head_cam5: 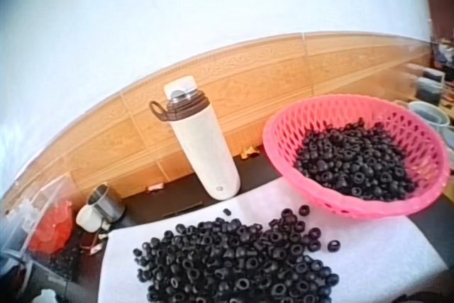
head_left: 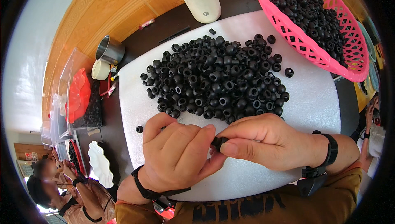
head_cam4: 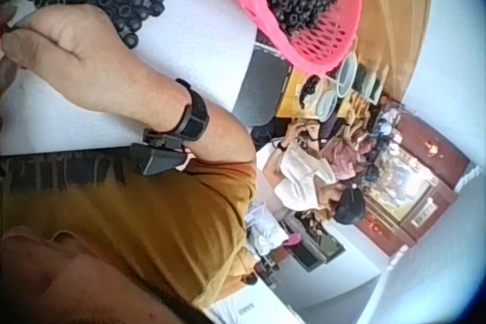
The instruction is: Assembling small black plastic components by hand on a white workstation surface.
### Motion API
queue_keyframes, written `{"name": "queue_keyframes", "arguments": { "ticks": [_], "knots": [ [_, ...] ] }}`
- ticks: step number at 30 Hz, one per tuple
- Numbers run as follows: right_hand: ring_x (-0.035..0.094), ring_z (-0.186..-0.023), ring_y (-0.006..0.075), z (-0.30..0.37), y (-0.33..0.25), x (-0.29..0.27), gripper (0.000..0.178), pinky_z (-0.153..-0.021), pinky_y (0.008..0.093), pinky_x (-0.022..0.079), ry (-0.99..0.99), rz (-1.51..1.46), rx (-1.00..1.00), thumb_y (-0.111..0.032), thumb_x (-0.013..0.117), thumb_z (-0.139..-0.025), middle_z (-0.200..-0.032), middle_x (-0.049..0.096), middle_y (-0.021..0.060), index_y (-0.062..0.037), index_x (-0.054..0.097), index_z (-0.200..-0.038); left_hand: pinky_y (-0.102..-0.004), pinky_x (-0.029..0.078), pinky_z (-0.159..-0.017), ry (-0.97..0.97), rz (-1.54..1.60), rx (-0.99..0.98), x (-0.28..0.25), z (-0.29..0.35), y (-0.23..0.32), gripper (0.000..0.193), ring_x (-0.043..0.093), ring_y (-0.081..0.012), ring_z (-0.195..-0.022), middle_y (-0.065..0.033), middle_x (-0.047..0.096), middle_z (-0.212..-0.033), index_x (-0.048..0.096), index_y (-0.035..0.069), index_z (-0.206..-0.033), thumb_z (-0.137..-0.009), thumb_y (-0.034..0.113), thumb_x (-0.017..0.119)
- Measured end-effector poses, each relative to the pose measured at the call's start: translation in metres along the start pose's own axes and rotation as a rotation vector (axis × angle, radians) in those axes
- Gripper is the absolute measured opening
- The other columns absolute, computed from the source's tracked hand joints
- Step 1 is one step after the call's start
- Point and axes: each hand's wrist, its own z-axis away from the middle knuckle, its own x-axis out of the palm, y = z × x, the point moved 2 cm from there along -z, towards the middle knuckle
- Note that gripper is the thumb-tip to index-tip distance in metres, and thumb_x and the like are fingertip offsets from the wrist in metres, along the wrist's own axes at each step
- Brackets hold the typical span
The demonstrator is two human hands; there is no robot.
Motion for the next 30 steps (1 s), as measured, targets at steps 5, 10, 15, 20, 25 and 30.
{"name": "queue_keyframes", "arguments": {
  "ticks": [5, 10, 15, 20, 25, 30],
  "knots": [
    [0.061, -0.071, 0.0208, 0.001, -0.004, 0.002, 0.021, -0.063, 0.0303, 0.047, 0.001, 0.077, -0.040, -0.019, 0.053, -0.097, -0.077, 0.062, 0.0110, -0.0010, 0.063, -0.094, -0.0305, 0.038, -0.058, -0.165, -0.131, 0.061, -0.002, -0.002, 0.003, 0.022, 0.043, -0.0154, -0.051, -0.0006, 0.041, -0.064, 0.058, 0.007, -0.078, -0.073, 0.025, 0.069],
    [0.061, -0.069, 0.0229, 0.002, -0.001, 0.003, 0.020, -0.062, 0.0313, 0.048, 0.014, 0.136, -0.033, -0.018, 0.054, -0.096, -0.076, 0.062, 0.0114, -0.0017, 0.065, -0.092, -0.0363, 0.042, -0.057, -0.223, -0.104, 0.073, 0.004, 0.007, 0.002, 0.029, 0.048, -0.0237, -0.054, -0.0052, 0.048, -0.064, 0.056, 0.005, -0.075, -0.067, 0.029, 0.071],
    [0.061, -0.067, 0.0217, 0.005, 0.000, 0.007, 0.022, -0.061, 0.0308, 0.048, 0.042, 0.078, -0.010, -0.019, 0.055, -0.095, -0.074, 0.063, 0.0125, -0.0011, 0.066, -0.089, -0.0358, 0.042, -0.054, -0.201, -0.086, 0.094, 0.007, 0.011, 0.003, 0.028, 0.047, -0.0242, -0.054, -0.0057, 0.046, -0.064, 0.055, 0.004, -0.073, -0.066, 0.026, 0.070],
    [0.062, -0.066, 0.0215, 0.005, -0.001, 0.008, 0.022, -0.060, 0.0303, 0.048, 0.048, 0.095, 0.000, -0.019, 0.055, -0.095, -0.074, 0.063, 0.0130, -0.0011, 0.066, -0.088, -0.0360, 0.042, -0.054, -0.189, -0.102, 0.110, 0.006, 0.012, 0.004, 0.026, 0.046, -0.0240, -0.054, -0.0060, 0.045, -0.065, 0.054, 0.004, -0.073, -0.065, 0.024, 0.070],
    [0.061, -0.064, 0.0229, 0.005, -0.003, 0.008, 0.023, -0.059, 0.0309, 0.048, 0.046, 0.137, -0.028, -0.019, 0.055, -0.095, -0.072, 0.063, 0.0127, -0.0017, 0.066, -0.085, -0.0364, 0.042, -0.054, -0.196, -0.075, 0.129, 0.008, 0.013, 0.005, 0.024, 0.046, -0.0243, -0.054, -0.0064, 0.046, -0.066, 0.054, 0.004, -0.073, -0.067, 0.022, 0.069],
    [0.062, -0.066, 0.0237, 0.005, -0.015, 0.005, 0.024, -0.059, 0.0310, 0.048, 0.005, 0.196, -0.032, -0.020, 0.054, -0.096, -0.073, 0.064, 0.0125, -0.0030, 0.067, -0.086, -0.0375, 0.042, -0.054, -0.144, -0.046, 0.139, 0.008, 0.012, 0.004, 0.021, 0.046, -0.0247, -0.054, -0.0062, 0.046, -0.065, 0.054, 0.005, -0.073, -0.068, 0.019, 0.069]
  ]
}}
